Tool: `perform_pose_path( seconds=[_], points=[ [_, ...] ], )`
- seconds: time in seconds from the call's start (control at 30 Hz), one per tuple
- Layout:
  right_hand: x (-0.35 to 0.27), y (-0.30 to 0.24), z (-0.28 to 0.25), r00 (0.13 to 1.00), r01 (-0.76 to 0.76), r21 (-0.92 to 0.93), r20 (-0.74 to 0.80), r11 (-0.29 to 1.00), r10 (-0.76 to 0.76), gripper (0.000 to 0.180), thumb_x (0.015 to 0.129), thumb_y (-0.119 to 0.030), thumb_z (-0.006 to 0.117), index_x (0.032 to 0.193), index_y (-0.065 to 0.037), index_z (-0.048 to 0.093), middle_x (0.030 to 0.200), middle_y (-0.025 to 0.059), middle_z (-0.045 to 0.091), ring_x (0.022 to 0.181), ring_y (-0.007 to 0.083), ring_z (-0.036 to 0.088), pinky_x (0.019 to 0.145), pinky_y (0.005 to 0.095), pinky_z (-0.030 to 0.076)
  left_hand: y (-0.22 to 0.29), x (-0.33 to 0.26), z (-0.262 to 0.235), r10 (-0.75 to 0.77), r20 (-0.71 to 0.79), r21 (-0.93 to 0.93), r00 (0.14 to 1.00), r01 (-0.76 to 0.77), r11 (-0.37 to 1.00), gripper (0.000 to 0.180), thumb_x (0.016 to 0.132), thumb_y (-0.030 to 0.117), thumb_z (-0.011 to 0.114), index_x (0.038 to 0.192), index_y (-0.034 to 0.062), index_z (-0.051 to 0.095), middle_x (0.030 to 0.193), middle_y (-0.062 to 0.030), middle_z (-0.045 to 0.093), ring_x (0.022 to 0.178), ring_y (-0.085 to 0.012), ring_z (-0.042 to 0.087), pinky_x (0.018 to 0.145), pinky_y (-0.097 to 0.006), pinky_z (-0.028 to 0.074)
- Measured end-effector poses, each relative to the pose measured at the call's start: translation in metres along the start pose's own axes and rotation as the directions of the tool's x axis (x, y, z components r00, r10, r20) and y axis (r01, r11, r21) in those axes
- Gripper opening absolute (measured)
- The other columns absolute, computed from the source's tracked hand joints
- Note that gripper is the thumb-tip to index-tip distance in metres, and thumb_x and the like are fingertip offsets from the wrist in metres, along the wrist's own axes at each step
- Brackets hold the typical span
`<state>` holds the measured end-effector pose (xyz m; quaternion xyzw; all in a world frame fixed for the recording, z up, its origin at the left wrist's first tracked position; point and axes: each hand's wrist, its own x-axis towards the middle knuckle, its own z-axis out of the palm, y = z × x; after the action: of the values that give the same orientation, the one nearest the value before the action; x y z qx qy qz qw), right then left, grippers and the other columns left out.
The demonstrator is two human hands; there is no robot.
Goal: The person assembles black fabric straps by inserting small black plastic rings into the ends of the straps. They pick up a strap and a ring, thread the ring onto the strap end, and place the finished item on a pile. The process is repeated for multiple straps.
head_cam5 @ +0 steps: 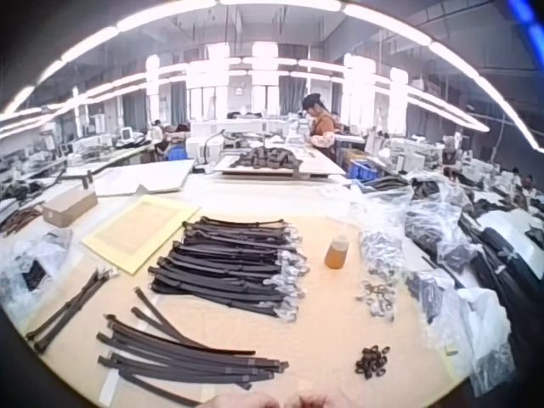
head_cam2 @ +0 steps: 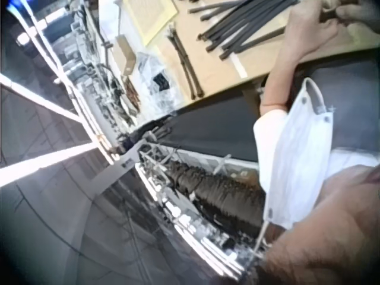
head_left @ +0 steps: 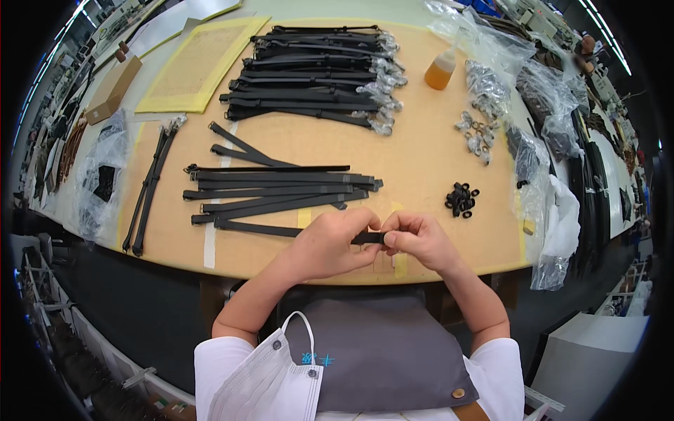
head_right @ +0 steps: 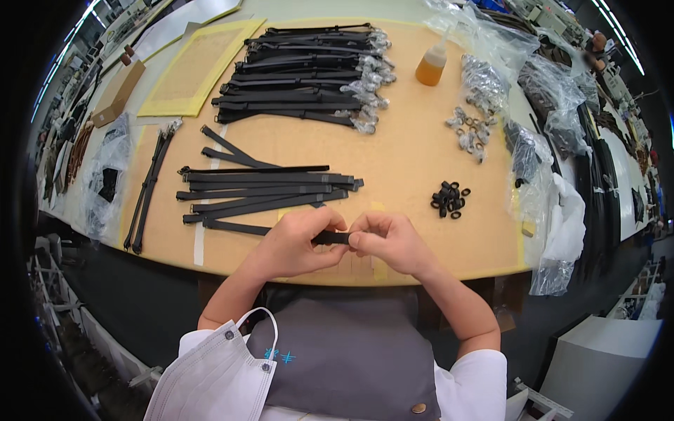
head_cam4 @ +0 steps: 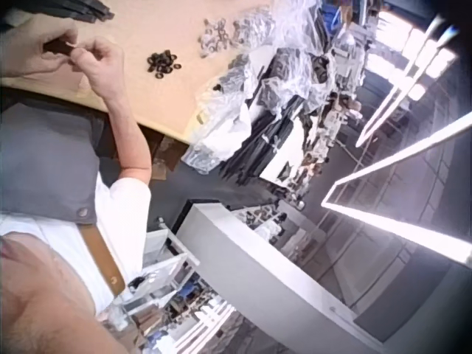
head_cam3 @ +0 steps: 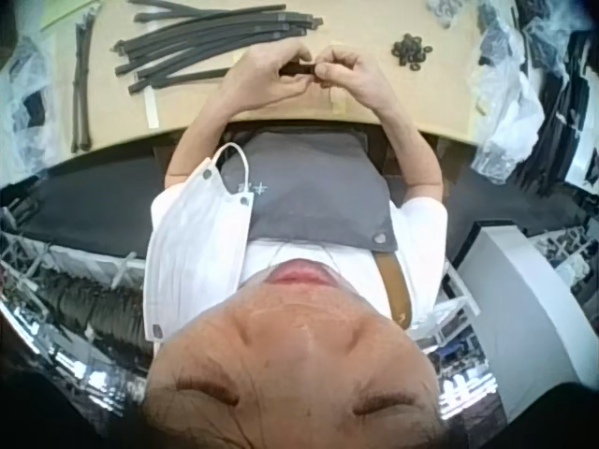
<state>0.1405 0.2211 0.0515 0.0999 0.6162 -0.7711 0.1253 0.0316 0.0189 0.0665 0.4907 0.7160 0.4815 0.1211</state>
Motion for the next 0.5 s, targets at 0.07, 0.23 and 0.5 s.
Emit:
perform_pose_path(
  seconds=[0.07, 0.23, 0.5],
  points=[
    [-0.0011, -0.0042, -0.0016, 0.999, -0.034, 0.03, 0.03, 0.999, 0.033, 0.02, 0.097, -0.02, 0.071, 0.1, 0.0, 0.07, 0.088, 0.0029, 0.07, 0.082, 0.0086, 0.064, 0.077, 0.0262, 0.052, -0.006, 0.001, 0.0022, 0.011, 0.014, -0.069, 1.0, -0.01, 0.998, 0.023, 0.076, 0.006, 0.08, 0.094, 0.0009, 0.066, 0.08, -0.01, 0.07, 0.071, -0.0209, 0.069, 0.06, -0.031, 0.055],
    [-0.0019, -0.003, -0.0079, 0.993, -0.091, 0.041, 0.084, 0.995, 0.088, 0.024, 0.098, -0.026, 0.072, 0.1, -0.002, 0.07, 0.088, 0.0029, 0.07, 0.082, 0.0091, 0.064, 0.078, 0.0262, 0.052, -0.0112, -0.0005, 0.0073, -0.023, 0.019, -0.15, 1.0, 0.026, 0.988, 0.021, 0.076, 0.003, 0.078, 0.093, 0.0003, 0.065, 0.081, -0.0092, 0.071, 0.072, -0.0192, 0.07, 0.06, -0.029, 0.055],
    [-0.001, -0.0043, -0.0059, 0.992, -0.109, 0.031, 0.067, 0.994, 0.106, 0.025, 0.097, -0.026, 0.073, 0.099, -0.001, 0.069, 0.086, 0.0029, 0.069, 0.079, 0.0085, 0.062, 0.074, 0.0252, 0.051, -0.0128, -0.0005, 0.006, -0.116, 0.104, -0.174, 0.988, 0.133, 0.976, 0.024, 0.078, 0.006, 0.075, 0.098, -0.0023, 0.064, 0.089, -0.0169, 0.071, 0.083, -0.0303, 0.074, 0.073, -0.036, 0.058]
  ],
)
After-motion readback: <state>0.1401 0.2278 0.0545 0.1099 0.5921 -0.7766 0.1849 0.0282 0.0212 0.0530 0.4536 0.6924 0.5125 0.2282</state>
